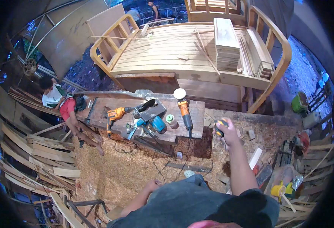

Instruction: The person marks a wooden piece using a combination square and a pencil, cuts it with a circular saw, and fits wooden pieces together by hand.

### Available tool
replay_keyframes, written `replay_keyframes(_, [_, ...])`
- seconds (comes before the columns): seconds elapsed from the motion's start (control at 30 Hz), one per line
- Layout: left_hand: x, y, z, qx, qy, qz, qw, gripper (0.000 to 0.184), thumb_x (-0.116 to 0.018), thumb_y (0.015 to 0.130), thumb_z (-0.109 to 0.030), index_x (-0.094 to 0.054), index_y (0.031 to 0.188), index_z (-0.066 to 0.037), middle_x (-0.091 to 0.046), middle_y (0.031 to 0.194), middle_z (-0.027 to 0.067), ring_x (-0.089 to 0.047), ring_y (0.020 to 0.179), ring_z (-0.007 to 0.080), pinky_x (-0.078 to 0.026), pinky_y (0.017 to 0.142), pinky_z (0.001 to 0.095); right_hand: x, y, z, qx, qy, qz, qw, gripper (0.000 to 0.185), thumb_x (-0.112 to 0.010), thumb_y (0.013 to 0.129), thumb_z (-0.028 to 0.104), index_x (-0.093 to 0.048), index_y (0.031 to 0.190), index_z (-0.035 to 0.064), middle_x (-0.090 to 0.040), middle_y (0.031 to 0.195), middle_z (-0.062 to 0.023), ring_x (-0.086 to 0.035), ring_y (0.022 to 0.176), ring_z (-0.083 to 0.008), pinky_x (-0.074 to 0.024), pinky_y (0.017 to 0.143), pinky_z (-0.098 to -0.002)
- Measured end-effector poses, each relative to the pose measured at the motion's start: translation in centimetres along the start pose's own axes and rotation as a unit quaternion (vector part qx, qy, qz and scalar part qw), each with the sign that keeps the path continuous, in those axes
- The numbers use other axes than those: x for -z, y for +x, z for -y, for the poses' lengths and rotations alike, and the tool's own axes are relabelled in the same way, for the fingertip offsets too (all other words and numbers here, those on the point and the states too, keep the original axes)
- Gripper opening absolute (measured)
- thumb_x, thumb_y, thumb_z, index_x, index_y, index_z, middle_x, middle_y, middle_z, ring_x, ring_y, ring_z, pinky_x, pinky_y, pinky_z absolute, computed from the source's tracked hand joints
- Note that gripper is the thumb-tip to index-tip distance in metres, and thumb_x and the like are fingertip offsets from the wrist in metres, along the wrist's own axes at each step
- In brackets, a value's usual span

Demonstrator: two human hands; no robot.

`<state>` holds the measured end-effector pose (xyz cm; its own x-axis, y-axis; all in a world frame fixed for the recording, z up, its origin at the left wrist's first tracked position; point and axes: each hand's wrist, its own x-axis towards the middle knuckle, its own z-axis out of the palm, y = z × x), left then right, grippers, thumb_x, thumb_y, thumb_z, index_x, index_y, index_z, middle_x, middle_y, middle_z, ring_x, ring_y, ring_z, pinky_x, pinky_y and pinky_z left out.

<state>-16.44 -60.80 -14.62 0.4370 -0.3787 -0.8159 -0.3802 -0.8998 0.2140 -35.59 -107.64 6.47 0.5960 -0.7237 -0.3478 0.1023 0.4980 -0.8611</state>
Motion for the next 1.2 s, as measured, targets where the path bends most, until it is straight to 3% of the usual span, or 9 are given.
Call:
replay_keyframes(0.13, [1.6, -1.8, -2.6, 0.007, -0.001, 0.009, 1.000, 0.060, -0.068, 0.086, -0.054, -0.068, 0.128, -0.011, -0.072, 0.121, 0.0145, -0.068, 0.114, 0.0328, -0.051, 0.101, 0.0404, 2.0, 0.4, -2.9, -0.098, -0.047, 0.001, 0.994, 0.041, -0.070, 0.095, 0.016, -0.043, 0.125, 0.0094, -0.068, 0.110, -0.0143, -0.070, 0.077, -0.0235, -0.0513, 0.052, -0.0337])
replay_keyframes(0.43, [-2.2, 1.5, -1.9, -0.064, 0.001, -0.022, 0.998, 0.050, -0.072, 0.084, -0.048, -0.073, 0.122, -0.015, -0.074, 0.113, 0.0153, -0.071, 0.108, 0.0312, -0.055, 0.096, 0.0391, 3.4, 1.3, -4.3, -0.076, -0.092, -0.029, 0.992, 0.050, -0.068, 0.096, 0.016, -0.047, 0.140, 0.0131, -0.066, 0.114, -0.0120, -0.070, 0.077, -0.0208, -0.0526, 0.053, -0.0302])
replay_keyframes(0.77, [-1.6, 1.2, -2.1, -0.035, -0.028, 0.034, 0.998, 0.061, -0.073, 0.085, -0.047, -0.067, 0.128, -0.005, -0.072, 0.121, 0.0143, -0.071, 0.109, 0.0311, -0.055, 0.097, 0.0395, 2.1, 1.8, -2.4, -0.051, -0.132, -0.015, 0.990, 0.046, -0.065, 0.098, 0.020, -0.049, 0.140, 0.0148, -0.064, 0.110, -0.0110, -0.067, 0.061, -0.0166, -0.0451, 0.043, -0.0248])
replay_keyframes(0.87, [-0.9, -0.3, -3.1, -0.032, -0.033, 0.031, 0.998, 0.057, -0.072, 0.085, -0.047, -0.069, 0.125, -0.006, -0.073, 0.117, 0.0146, -0.071, 0.107, 0.0314, -0.055, 0.096, 0.0395, 1.7, 1.9, -1.8, -0.043, -0.140, -0.002, 0.989, 0.047, -0.065, 0.099, 0.019, -0.046, 0.142, 0.0138, -0.064, 0.101, -0.0129, -0.069, 0.063, -0.0196, -0.0464, 0.042, -0.0266])
replay_keyframes(0.93, [-4.4, 3.3, 0.7, -0.053, -0.057, 0.024, 0.997, 0.055, -0.072, 0.084, -0.047, -0.071, 0.123, -0.008, -0.074, 0.114, 0.0149, -0.071, 0.106, 0.0313, -0.055, 0.095, 0.0396, 1.6, 2.0, -1.6, -0.048, -0.115, -0.006, 0.992, 0.047, -0.065, 0.098, 0.019, -0.046, 0.142, 0.0136, -0.064, 0.103, -0.0128, -0.069, 0.064, -0.0195, -0.0470, 0.043, -0.0264])
replay_keyframes(1.03, [-1.1, -0.4, -3.2, -0.028, -0.018, 0.007, 0.999, 0.052, -0.070, 0.084, -0.047, -0.073, 0.121, -0.011, -0.075, 0.110, 0.0149, -0.072, 0.102, 0.0314, -0.055, 0.094, 0.0398, 1.3, 2.2, -0.9, -0.050, -0.112, -0.009, 0.992, 0.047, -0.064, 0.098, 0.019, -0.047, 0.142, 0.0148, -0.064, 0.107, -0.0117, -0.069, 0.067, -0.0175, -0.0471, 0.045, -0.0260])
replay_keyframes(1.2, [-2.6, 2.2, -0.6, -0.042, -0.099, 0.010, 0.994, 0.050, -0.070, 0.084, -0.046, -0.073, 0.121, -0.012, -0.074, 0.114, 0.0145, -0.071, 0.105, 0.0297, -0.054, 0.094, 0.0389, 1.5, 3.4, 0.2, -0.016, -0.109, 0.010, 0.994, 0.048, -0.064, 0.098, 0.017, -0.046, 0.142, 0.0145, -0.065, 0.109, -0.0108, -0.069, 0.073, -0.0165, -0.0500, 0.048, -0.0282])
